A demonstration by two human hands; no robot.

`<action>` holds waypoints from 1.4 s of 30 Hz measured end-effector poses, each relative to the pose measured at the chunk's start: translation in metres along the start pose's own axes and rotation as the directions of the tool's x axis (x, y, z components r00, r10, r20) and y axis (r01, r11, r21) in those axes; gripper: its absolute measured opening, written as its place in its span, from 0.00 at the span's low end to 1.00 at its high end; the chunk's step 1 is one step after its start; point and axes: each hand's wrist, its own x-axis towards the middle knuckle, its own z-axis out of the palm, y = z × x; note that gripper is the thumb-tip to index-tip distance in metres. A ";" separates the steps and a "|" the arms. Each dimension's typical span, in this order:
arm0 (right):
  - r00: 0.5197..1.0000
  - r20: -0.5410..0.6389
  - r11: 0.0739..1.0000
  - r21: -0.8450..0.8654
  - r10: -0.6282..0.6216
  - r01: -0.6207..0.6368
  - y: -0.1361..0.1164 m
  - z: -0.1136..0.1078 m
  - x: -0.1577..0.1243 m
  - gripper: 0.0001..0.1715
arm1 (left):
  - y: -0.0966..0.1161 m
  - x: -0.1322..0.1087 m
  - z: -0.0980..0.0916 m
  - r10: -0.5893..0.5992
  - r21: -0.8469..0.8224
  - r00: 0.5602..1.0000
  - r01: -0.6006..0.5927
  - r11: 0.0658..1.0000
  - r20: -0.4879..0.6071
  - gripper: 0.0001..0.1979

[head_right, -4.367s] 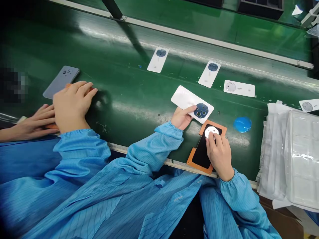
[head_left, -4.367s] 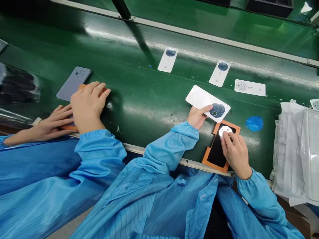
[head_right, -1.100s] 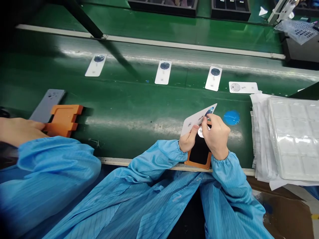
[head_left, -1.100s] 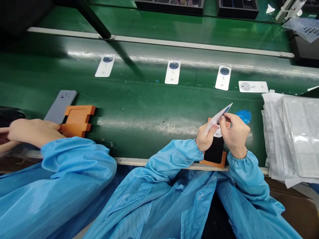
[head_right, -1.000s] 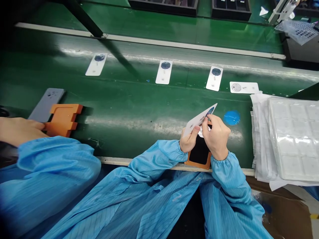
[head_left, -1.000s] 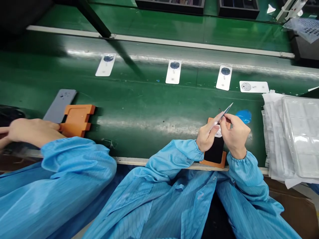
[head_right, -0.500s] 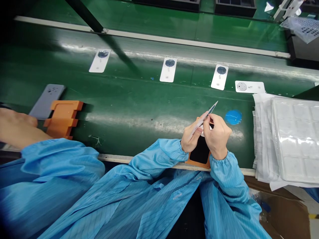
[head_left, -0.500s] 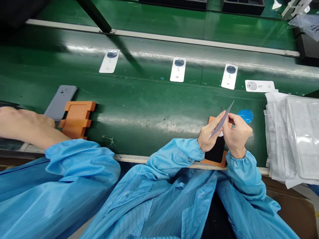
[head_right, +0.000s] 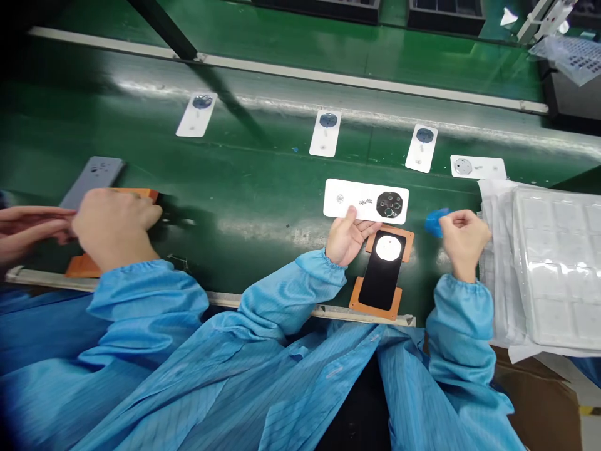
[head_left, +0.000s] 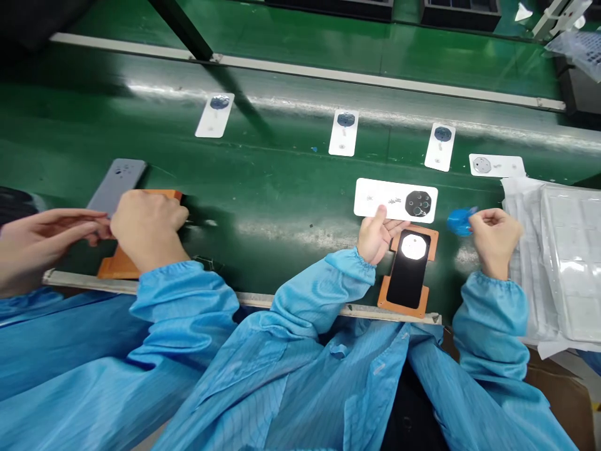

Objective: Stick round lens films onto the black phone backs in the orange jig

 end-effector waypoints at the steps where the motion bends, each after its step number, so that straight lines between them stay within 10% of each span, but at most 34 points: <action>1: 0.999 -0.008 0.997 -0.047 0.053 -0.053 0.014 -0.006 0.010 0.07 | 0.004 0.003 0.001 -0.012 -0.017 1.000 0.012 1.000 -0.017 0.19; 6: 0.992 0.048 0.969 -0.228 0.113 -0.099 0.042 -0.023 0.023 0.11 | 0.008 0.006 -0.002 0.011 0.035 0.999 -0.012 0.999 0.031 0.20; 11: 0.991 0.036 0.981 -0.141 -0.127 0.131 0.006 -0.049 -0.017 0.13 | 0.020 -0.004 -0.009 0.168 0.371 0.961 -0.241 0.897 0.220 0.23; 13: 0.922 0.041 0.922 -0.020 -0.386 0.387 -0.016 -0.061 -0.039 0.18 | 0.032 -0.016 -0.011 0.206 0.575 0.859 -0.473 0.668 0.468 0.20; 16: 0.670 0.094 0.677 0.065 -0.736 0.733 -0.036 -0.066 -0.069 0.28 | 0.047 -0.036 -0.012 -0.006 0.532 0.538 -0.831 0.159 0.843 0.18; 19: 0.487 0.155 0.496 0.022 -0.859 0.868 -0.032 -0.052 -0.090 0.31 | 0.047 -0.046 -0.016 -0.194 0.323 0.369 -0.918 -0.231 0.909 0.20; 24: 0.464 0.201 0.459 -0.076 -0.863 0.885 -0.006 -0.025 -0.103 0.27 | 0.031 -0.043 -0.033 -0.285 0.198 0.354 -0.867 -0.458 0.891 0.20; 35: 0.470 0.252 0.478 -0.033 -0.846 0.878 -0.007 -0.021 -0.101 0.27 | 0.028 -0.033 -0.053 -0.256 0.467 0.504 -0.863 -0.195 0.825 0.20; 42: 0.437 0.333 0.449 -0.046 -0.836 0.893 -0.002 -0.016 -0.095 0.22 | 0.027 -0.025 -0.050 -0.325 0.449 0.562 -0.817 -0.361 0.761 0.18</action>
